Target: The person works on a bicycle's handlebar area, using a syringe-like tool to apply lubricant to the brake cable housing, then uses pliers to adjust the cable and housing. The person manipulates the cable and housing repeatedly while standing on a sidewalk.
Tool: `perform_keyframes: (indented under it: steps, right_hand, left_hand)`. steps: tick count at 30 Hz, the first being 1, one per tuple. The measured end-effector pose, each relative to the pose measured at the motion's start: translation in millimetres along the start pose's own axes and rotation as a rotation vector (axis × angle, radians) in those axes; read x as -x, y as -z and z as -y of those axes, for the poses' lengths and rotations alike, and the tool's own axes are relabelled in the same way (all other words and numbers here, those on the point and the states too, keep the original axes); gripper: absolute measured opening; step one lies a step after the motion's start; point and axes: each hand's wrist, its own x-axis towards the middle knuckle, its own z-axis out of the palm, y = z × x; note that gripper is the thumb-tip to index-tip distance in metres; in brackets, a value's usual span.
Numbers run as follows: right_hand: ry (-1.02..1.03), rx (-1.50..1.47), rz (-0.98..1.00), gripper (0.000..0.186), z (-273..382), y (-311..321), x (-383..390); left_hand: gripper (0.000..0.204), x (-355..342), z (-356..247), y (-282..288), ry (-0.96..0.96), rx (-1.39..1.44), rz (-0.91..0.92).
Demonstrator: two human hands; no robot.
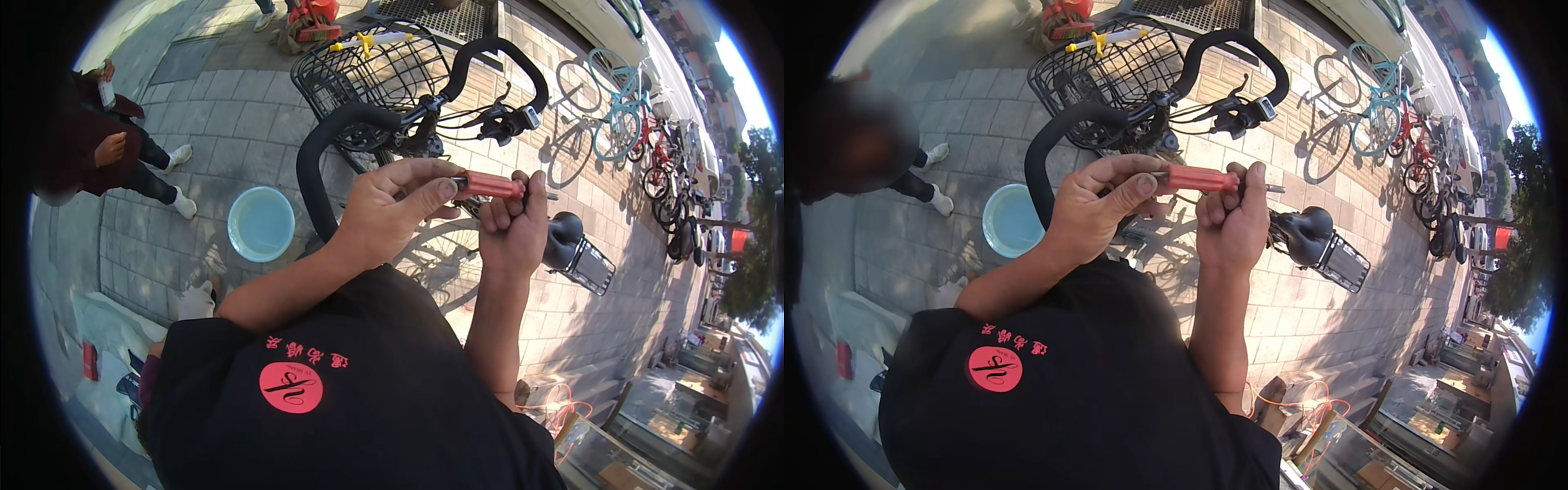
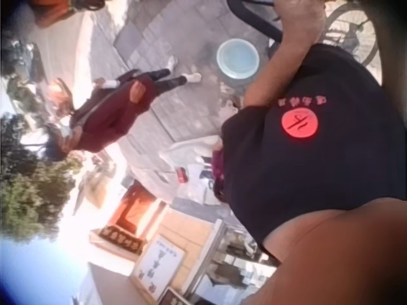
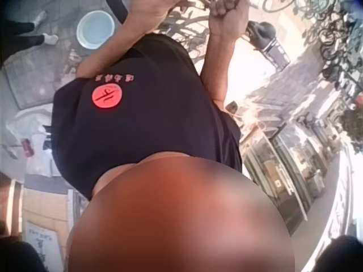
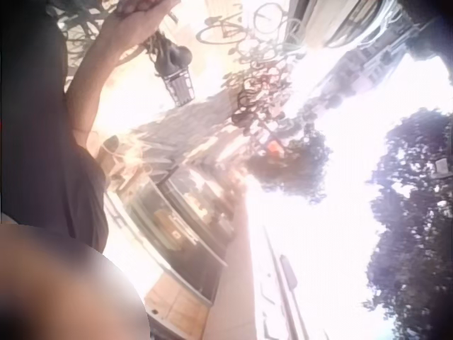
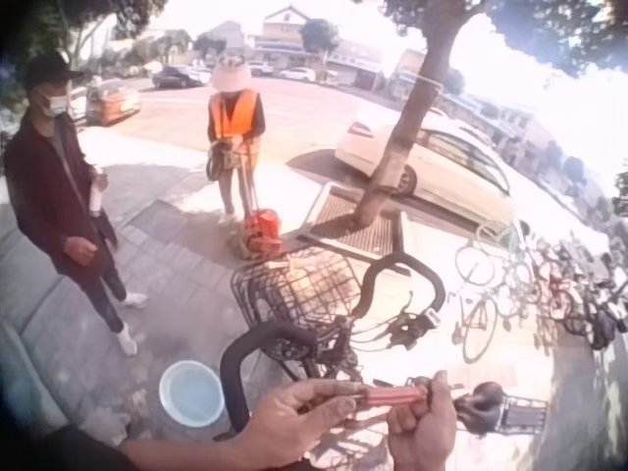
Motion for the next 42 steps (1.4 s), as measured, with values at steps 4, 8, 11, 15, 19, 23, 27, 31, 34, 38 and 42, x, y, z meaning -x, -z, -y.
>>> perform_keyframes:
  steps: [4, 8, 11, 15, 19, 23, 27, 31, 34, 38, 42]
  right_hand:
    - [-0.016, -0.026, 0.023, 0.039, -2.3, -3.2, 3.6]
    - [-0.113, -0.131, 0.048, 0.037, -17.0, -6.8, 6.7]
    - [-0.229, -0.226, 0.052, 0.036, -31.4, -7.1, 7.1]
    - [-0.355, -0.388, 0.091, 0.036, -43.7, -4.4, 8.2]
    - [-0.363, -0.43, 0.12, 0.036, -52.9, -5.2, 8.3]
    - [-0.305, -0.455, 0.158, 0.037, -61.1, -7.0, 7.2]
    - [-0.428, -0.506, 0.099, 0.034, -64.9, -5.7, 5.8]
    - [-0.345, -0.439, 0.186, 0.034, -67.2, -0.7, 8.0]
    - [-0.376, -0.519, 0.205, 0.033, -69.8, 1.0, 6.7]
    - [-0.409, -0.581, 0.167, 0.031, -72.3, 4.2, 5.8]
    - [-0.438, -0.642, 0.21, 0.034, -76.1, 5.3, 7.5]
  left_hand:
    - [0.027, 1.0, 1.7, -2.1, -0.063, -0.021, -0.031]
    - [0.024, -1.7, 4.0, -3.6, -0.245, -0.185, -0.103]
    - [0.022, -6.9, 4.1, 0.5, -0.458, -0.357, -0.106]
    - [0.019, -9.3, 1.8, 5.4, -0.592, -0.594, -0.1]
    - [0.017, -7.1, -0.7, 2.4, -0.608, -0.64, -0.092]
    - [0.017, -8.7, -4.8, 0.3, -0.539, -0.668, -0.142]
    - [0.02, -11.5, -9.1, -0.4, -0.639, -0.802, -0.091]
    - [0.019, -10.5, -14.2, 0.0, -0.543, -0.681, -0.168]
    - [0.019, -10.4, -16.4, -1.5, -0.525, -0.786, -0.114]
    - [0.017, -15.8, -19.0, -2.4, -0.673, -0.988, -0.056]
    - [0.014, -16.1, -17.5, -8.0, -0.679, -1.008, -0.032]
